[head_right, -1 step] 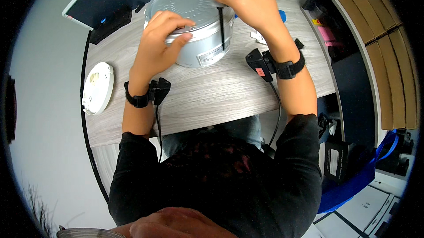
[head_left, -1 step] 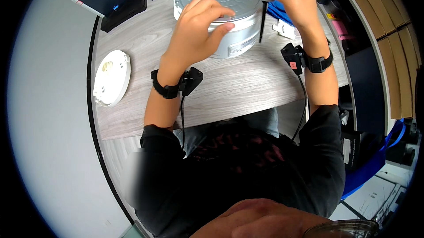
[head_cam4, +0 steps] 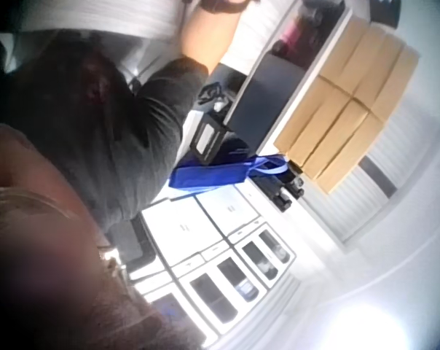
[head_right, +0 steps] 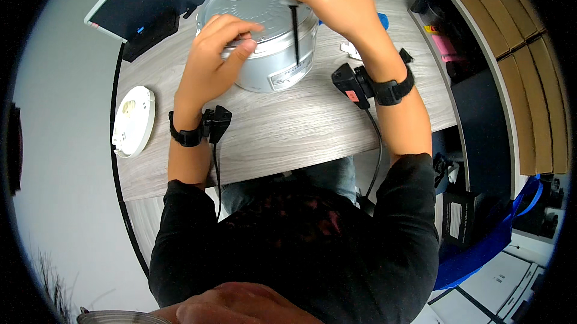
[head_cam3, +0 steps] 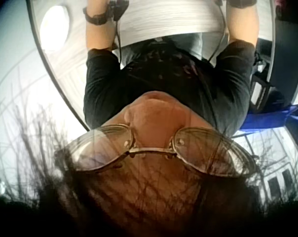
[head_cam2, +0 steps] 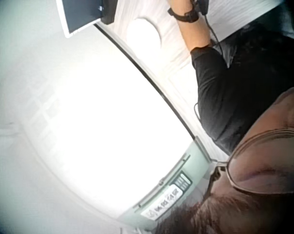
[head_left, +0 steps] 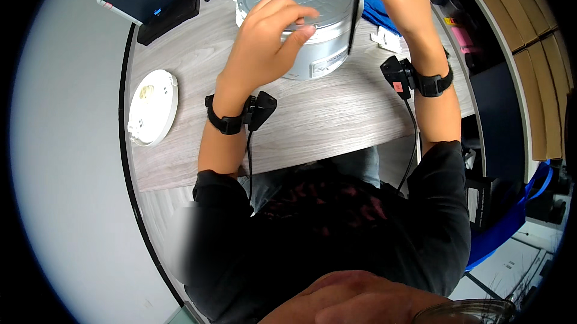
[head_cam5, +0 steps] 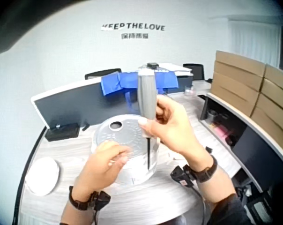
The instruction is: The person uses a screwdriver to remove screws from the lid of a white cylindrical appliance, then removes the lid and wipes the rim with a blue cloth.
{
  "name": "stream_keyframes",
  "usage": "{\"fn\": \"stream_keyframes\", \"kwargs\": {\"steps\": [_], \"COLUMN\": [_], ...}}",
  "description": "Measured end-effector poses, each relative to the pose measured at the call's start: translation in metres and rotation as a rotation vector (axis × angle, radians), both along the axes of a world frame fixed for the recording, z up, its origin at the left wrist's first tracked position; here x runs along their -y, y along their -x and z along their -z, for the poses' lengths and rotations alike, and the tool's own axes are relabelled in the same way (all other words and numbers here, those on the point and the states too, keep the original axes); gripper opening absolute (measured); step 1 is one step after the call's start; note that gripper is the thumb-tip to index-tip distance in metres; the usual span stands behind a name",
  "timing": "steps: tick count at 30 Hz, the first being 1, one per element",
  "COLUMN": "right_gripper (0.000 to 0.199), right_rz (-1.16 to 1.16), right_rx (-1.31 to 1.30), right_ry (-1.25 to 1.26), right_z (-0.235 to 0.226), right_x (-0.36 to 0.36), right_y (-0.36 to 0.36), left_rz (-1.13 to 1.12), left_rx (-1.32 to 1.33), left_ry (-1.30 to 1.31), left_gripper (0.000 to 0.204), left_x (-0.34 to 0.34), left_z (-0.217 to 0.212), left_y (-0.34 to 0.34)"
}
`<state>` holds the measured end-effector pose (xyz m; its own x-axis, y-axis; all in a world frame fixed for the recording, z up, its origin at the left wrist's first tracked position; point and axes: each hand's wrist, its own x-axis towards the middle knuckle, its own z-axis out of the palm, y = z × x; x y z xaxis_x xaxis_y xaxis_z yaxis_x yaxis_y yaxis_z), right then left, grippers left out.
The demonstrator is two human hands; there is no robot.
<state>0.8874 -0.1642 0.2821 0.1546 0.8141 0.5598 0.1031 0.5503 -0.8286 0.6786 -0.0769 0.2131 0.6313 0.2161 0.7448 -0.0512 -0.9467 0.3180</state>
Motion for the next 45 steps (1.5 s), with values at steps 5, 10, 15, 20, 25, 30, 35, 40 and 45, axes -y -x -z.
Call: {"fn": "stream_keyframes", "kwargs": {"steps": [5,10,15,20,25,30,35,40,45], "right_gripper": [0.026,0.026,0.027,0.03,0.041,0.049,0.05,0.047,0.04], "right_rz": [0.032,0.063,0.059,0.045,-0.083,-0.221,-0.373,-0.539,-0.367], "right_rx": [0.042,0.057,0.076,0.075,0.161,0.186,0.043,-0.026,-0.038], "right_ry": [-0.058,-0.104,-0.118,-0.13,-0.159,-0.148,-0.071,-0.044,-0.011], "right_z": [-0.028,-0.039,-0.031,-0.019,-0.012,-0.016,-0.015,-0.015,-0.01], "right_x": [-0.013,-0.028,-0.038,-0.044,-0.047,-0.043,-0.045,-0.047,-0.047], "right_y": [0.015,0.021,0.021,0.016,0.002,-0.008,-0.018,-0.027,-0.026], "left_rz": [-0.005,0.016,0.012,0.004,0.008,0.04,0.058,0.051,0.043], "left_rx": [-0.049,-0.038,0.004,-0.001,-0.005,-0.023,0.034,0.049,0.198], "left_ry": [0.246,0.208,0.131,0.149,0.174,0.149,0.315,0.338,0.327], "left_gripper": [0.023,0.019,0.015,0.013,0.013,0.017,0.027,0.021,0.01], "left_x": [0.01,-0.004,-0.016,-0.022,-0.022,-0.022,-0.011,-0.001,-0.006], "left_z": [-0.023,-0.021,-0.011,0.001,0.002,-0.002,-0.002,-0.006,0.002], "left_y": [-0.007,-0.015,-0.019,-0.023,-0.027,-0.031,-0.035,-0.044,-0.056]}}
